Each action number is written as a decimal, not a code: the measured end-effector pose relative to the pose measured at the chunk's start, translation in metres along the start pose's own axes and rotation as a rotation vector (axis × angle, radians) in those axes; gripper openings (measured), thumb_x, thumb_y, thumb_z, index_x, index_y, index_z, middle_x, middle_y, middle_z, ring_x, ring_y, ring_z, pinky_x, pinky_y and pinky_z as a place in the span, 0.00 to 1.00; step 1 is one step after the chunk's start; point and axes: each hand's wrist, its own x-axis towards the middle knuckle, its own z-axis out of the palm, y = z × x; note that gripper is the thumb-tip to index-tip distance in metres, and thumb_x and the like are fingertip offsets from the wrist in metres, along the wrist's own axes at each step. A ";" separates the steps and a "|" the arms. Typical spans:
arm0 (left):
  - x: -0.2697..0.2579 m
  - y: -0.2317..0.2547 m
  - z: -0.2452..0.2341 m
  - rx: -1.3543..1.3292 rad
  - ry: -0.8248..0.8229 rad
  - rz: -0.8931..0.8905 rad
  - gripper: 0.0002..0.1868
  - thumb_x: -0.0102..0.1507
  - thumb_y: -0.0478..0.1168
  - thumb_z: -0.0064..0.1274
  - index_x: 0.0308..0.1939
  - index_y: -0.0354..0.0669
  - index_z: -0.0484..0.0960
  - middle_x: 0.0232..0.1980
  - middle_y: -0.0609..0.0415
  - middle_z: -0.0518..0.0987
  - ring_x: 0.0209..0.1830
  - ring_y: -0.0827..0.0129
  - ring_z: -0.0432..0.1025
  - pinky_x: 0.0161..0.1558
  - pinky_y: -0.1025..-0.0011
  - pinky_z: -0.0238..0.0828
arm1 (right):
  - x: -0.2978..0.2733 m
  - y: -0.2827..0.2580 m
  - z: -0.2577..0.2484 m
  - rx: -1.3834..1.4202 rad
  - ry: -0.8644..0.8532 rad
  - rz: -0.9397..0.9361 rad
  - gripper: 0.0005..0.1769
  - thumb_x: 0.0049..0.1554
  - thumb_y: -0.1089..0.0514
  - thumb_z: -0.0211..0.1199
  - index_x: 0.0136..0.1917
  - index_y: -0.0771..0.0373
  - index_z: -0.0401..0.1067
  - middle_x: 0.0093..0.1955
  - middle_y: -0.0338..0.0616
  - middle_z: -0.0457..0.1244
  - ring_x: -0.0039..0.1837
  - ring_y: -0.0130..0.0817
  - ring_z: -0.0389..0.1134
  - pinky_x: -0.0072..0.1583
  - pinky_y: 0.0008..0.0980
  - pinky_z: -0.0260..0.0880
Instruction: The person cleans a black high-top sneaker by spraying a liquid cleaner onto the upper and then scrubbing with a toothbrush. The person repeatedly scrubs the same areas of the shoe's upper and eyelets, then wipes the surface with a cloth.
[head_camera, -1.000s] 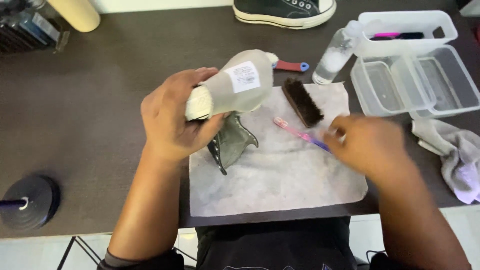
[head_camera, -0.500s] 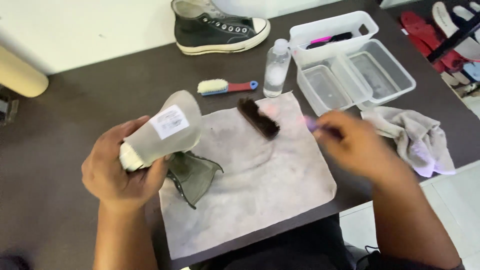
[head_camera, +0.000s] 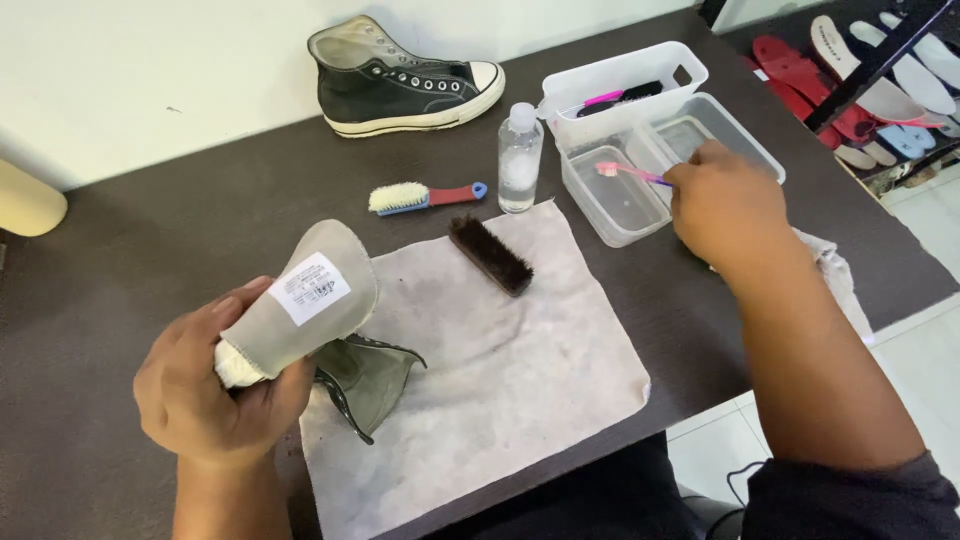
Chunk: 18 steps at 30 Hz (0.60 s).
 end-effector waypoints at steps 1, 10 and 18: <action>0.000 0.001 0.000 -0.002 -0.002 0.001 0.22 0.68 0.39 0.61 0.54 0.22 0.70 0.43 0.34 0.84 0.38 0.42 0.83 0.38 0.57 0.77 | -0.001 -0.004 -0.004 0.001 -0.002 0.002 0.16 0.61 0.54 0.53 0.56 0.44 0.80 0.51 0.40 0.64 0.44 0.49 0.71 0.40 0.48 0.74; -0.005 0.000 0.003 0.027 0.053 0.019 0.21 0.67 0.35 0.62 0.53 0.21 0.70 0.41 0.32 0.83 0.37 0.40 0.83 0.37 0.54 0.78 | -0.004 -0.008 -0.017 0.093 -0.106 0.090 0.19 0.63 0.53 0.50 0.58 0.46 0.80 0.56 0.41 0.64 0.48 0.53 0.71 0.44 0.51 0.74; -0.007 0.001 0.006 0.033 0.076 -0.001 0.22 0.67 0.37 0.62 0.54 0.22 0.70 0.41 0.33 0.83 0.37 0.41 0.83 0.38 0.56 0.77 | -0.008 0.000 -0.013 0.141 -0.045 0.040 0.16 0.61 0.52 0.53 0.55 0.45 0.81 0.54 0.38 0.65 0.57 0.46 0.70 0.46 0.51 0.74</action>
